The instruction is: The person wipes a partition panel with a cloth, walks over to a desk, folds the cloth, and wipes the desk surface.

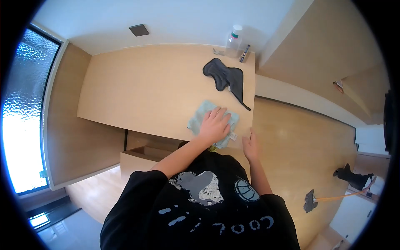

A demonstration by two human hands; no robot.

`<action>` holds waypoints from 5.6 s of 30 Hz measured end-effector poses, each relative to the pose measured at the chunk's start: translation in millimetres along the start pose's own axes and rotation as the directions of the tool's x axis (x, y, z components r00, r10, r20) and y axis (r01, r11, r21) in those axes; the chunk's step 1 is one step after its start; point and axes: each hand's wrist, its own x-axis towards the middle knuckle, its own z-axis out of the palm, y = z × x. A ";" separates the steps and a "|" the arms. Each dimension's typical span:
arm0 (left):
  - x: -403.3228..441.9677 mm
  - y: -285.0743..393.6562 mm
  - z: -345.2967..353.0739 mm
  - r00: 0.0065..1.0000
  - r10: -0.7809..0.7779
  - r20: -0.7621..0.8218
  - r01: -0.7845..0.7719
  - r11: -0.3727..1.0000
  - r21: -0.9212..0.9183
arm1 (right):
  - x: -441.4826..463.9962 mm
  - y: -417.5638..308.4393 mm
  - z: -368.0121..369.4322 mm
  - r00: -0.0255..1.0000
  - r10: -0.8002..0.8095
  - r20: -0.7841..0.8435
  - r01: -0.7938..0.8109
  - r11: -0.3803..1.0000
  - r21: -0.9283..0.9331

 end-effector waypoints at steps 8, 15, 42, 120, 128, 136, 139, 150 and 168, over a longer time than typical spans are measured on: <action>-18.4 -17.3 24.9 0.991 -0.028 0.131 0.011 0.992 0.128 | 14.4 0.7 5.4 1.000 0.022 0.003 -0.022 1.000 -0.009; -23.6 -66.8 -1.2 0.985 -0.115 0.128 0.099 0.988 0.122 | 34.1 -60.5 28.2 0.958 -0.279 -0.061 0.223 0.865 -0.450; -37.0 -323.6 -137.1 0.949 0.213 0.233 -0.167 0.965 -0.200 | 9.3 -224.4 288.9 0.992 -0.119 0.033 0.119 0.993 0.012; -94.4 -325.7 -143.2 0.957 0.031 0.288 -0.111 0.958 0.266 | 22.4 -252.3 315.7 0.824 -0.426 0.373 0.566 0.595 -0.571; -76.9 -300.3 -145.4 0.940 0.128 0.317 -0.157 0.985 0.068 | 17.4 -197.0 254.9 0.977 -0.151 -0.151 0.024 0.780 -0.625; -70.4 -294.5 -140.5 0.941 0.055 0.334 -0.090 0.992 0.092 | -10.1 -125.8 204.2 0.847 0.209 -0.489 -0.488 0.670 -0.559; -68.4 -298.2 -138.8 0.950 0.054 0.308 -0.080 0.994 0.074 | -1.2 -109.2 198.2 0.739 0.289 -0.609 -0.612 0.666 -0.426; -35.9 -314.2 -137.3 0.928 0.088 0.361 -0.124 0.989 0.077 | 24.9 -99.2 164.0 0.485 0.436 -0.758 -0.845 0.455 -0.279; 39.6 -342.5 -116.8 0.938 0.127 0.324 -0.190 0.967 0.171 | 15.9 -135.5 163.7 0.532 0.540 -0.652 -0.803 0.565 -0.187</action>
